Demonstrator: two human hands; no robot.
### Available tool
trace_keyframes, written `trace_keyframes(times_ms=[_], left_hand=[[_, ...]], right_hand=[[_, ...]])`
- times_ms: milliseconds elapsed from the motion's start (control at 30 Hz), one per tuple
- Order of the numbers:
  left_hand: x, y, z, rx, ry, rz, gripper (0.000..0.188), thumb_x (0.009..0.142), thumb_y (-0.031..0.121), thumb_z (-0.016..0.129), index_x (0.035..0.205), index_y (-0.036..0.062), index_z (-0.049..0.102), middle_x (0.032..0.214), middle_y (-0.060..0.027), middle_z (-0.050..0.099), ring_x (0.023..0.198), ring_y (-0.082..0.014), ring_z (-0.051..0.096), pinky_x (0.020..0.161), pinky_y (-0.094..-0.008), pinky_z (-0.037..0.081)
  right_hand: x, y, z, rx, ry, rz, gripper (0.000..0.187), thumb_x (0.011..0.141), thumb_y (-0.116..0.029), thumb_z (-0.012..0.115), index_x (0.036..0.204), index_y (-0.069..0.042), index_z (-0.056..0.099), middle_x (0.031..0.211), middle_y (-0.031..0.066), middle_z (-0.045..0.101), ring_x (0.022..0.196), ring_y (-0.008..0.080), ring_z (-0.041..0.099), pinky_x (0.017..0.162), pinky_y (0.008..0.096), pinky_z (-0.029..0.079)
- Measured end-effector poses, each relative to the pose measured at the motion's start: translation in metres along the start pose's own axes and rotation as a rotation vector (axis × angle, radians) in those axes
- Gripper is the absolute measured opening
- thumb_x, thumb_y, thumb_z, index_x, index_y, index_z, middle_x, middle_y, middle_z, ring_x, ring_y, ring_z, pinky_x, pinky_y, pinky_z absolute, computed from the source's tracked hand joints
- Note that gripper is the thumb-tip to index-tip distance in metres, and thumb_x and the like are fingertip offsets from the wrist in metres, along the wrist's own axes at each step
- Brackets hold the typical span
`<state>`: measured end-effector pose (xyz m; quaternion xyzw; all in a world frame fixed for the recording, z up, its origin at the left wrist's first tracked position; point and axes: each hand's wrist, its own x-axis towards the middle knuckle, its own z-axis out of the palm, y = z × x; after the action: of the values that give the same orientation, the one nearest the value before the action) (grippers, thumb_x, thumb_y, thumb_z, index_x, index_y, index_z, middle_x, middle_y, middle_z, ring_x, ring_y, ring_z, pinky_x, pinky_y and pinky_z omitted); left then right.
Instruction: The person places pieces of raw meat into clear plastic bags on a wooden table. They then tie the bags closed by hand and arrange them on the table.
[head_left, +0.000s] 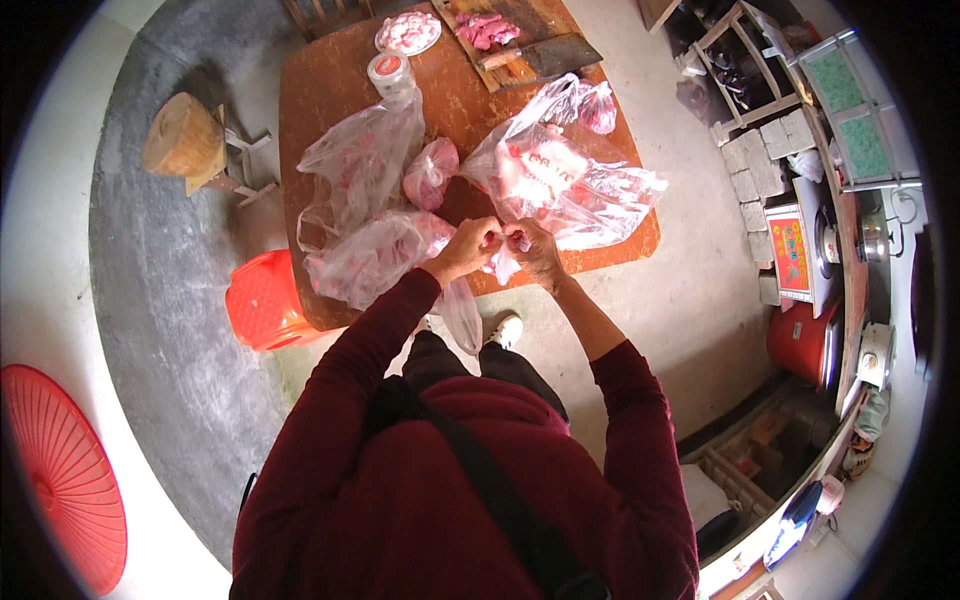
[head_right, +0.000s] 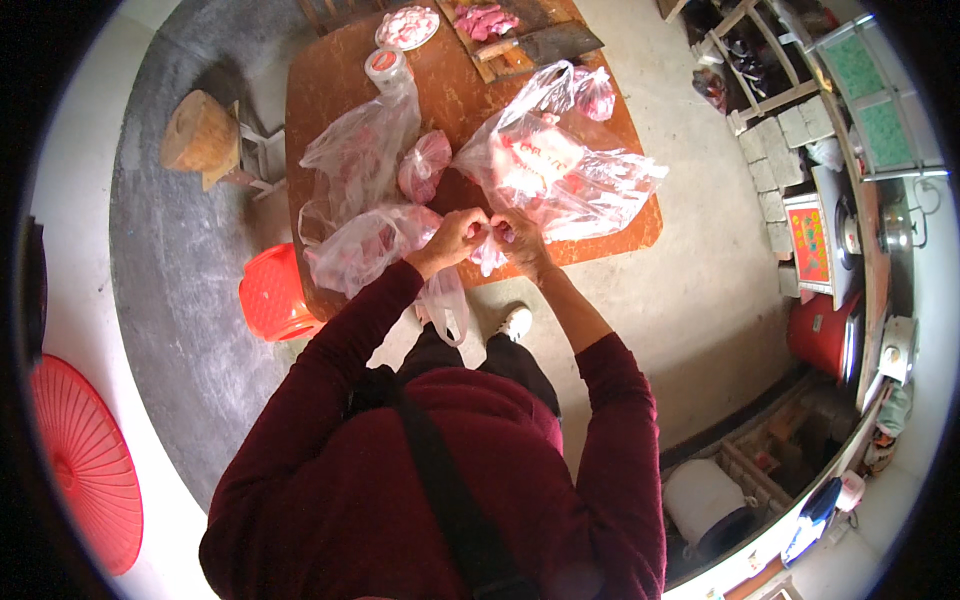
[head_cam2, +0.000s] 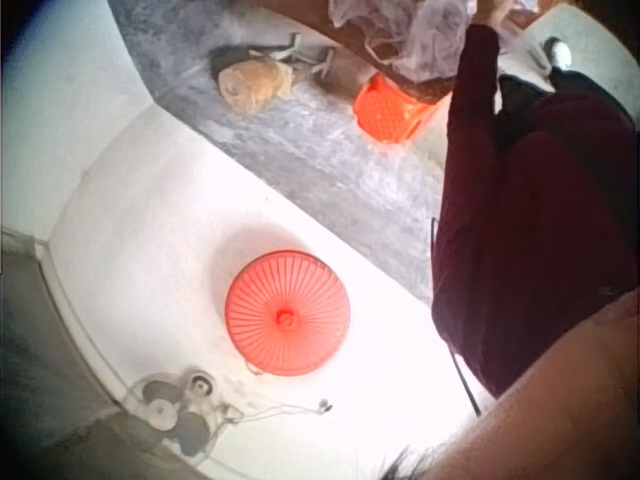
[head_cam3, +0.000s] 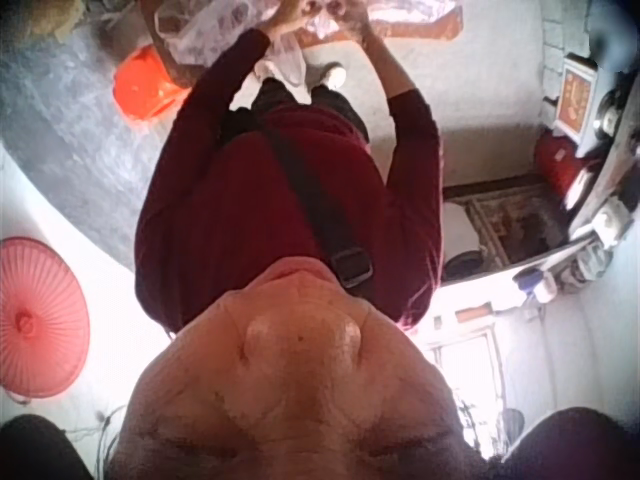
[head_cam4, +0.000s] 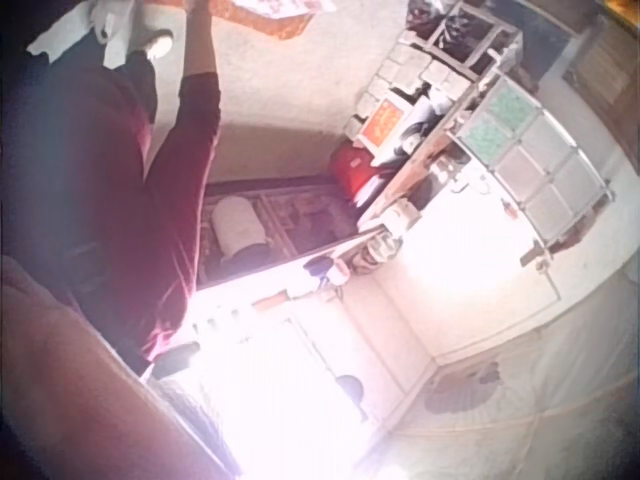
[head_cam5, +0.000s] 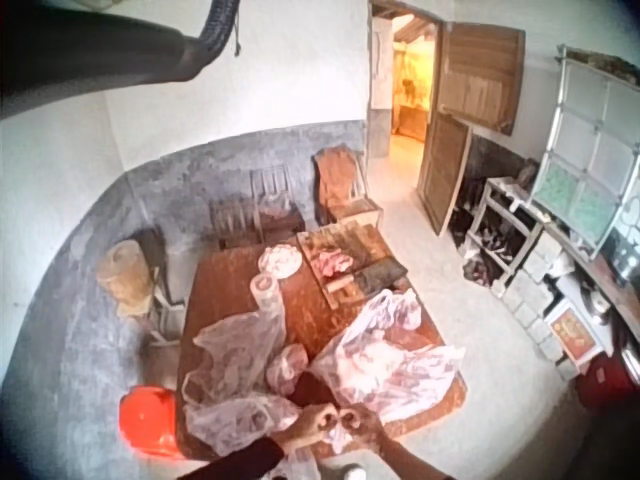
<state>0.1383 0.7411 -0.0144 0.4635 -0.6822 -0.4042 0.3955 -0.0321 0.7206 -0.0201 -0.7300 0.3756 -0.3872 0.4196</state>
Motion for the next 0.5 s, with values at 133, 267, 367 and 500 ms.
trace_keyframes(times_ms=[133, 267, 367, 500], left_hand=[[0.004, -0.001, 0.0, 0.033, -0.001, -0.014, 0.012, 0.073, -0.004, 0.06, 0.08, 0.0007, 0.052, 0.068, -0.0105, 0.058, 0.057, -0.0159, 0.055, 0.05, -0.0284, 0.041], [0.002, -0.009, 0.004, -0.05, 0.008, -0.05, 0.01, 0.075, -0.003, 0.061, 0.08, 0.0011, 0.054, 0.073, -0.0062, 0.059, 0.066, -0.011, 0.057, 0.056, -0.0257, 0.046], [0.005, -0.009, 0.004, -0.097, 0.006, -0.066, 0.011, 0.075, -0.004, 0.061, 0.083, 0.0015, 0.055, 0.077, -0.0038, 0.059, 0.073, -0.0097, 0.058, 0.062, -0.0248, 0.048], [0.004, -0.013, 0.0, -0.14, -0.026, -0.066, 0.011, 0.076, -0.006, 0.059, 0.084, 0.0006, 0.055, 0.079, -0.0033, 0.059, 0.076, -0.0089, 0.057, 0.068, -0.0245, 0.049]], right_hand=[[-0.013, -0.001, 0.01, 0.082, 0.067, 0.136, 0.016, 0.077, 0.003, 0.061, 0.091, -0.005, 0.06, 0.079, 0.0034, 0.06, 0.073, 0.0094, 0.055, 0.068, 0.0246, 0.046], [-0.01, 0.007, 0.002, 0.244, 0.016, 0.223, 0.018, 0.08, 0.001, 0.06, 0.096, -0.006, 0.063, 0.083, 0.0072, 0.061, 0.077, 0.014, 0.057, 0.068, 0.0266, 0.046], [0.003, 0.011, -0.008, 0.064, -0.105, 0.135, 0.013, 0.081, 0.0, 0.06, 0.092, -0.004, 0.064, 0.081, 0.0054, 0.061, 0.077, 0.0117, 0.057, 0.069, 0.0255, 0.046], [0.009, 0.019, -0.014, 0.244, -0.258, 0.128, 0.011, 0.08, -0.002, 0.062, 0.091, -0.003, 0.064, 0.081, 0.0053, 0.059, 0.076, 0.0125, 0.056, 0.069, 0.026, 0.046]])
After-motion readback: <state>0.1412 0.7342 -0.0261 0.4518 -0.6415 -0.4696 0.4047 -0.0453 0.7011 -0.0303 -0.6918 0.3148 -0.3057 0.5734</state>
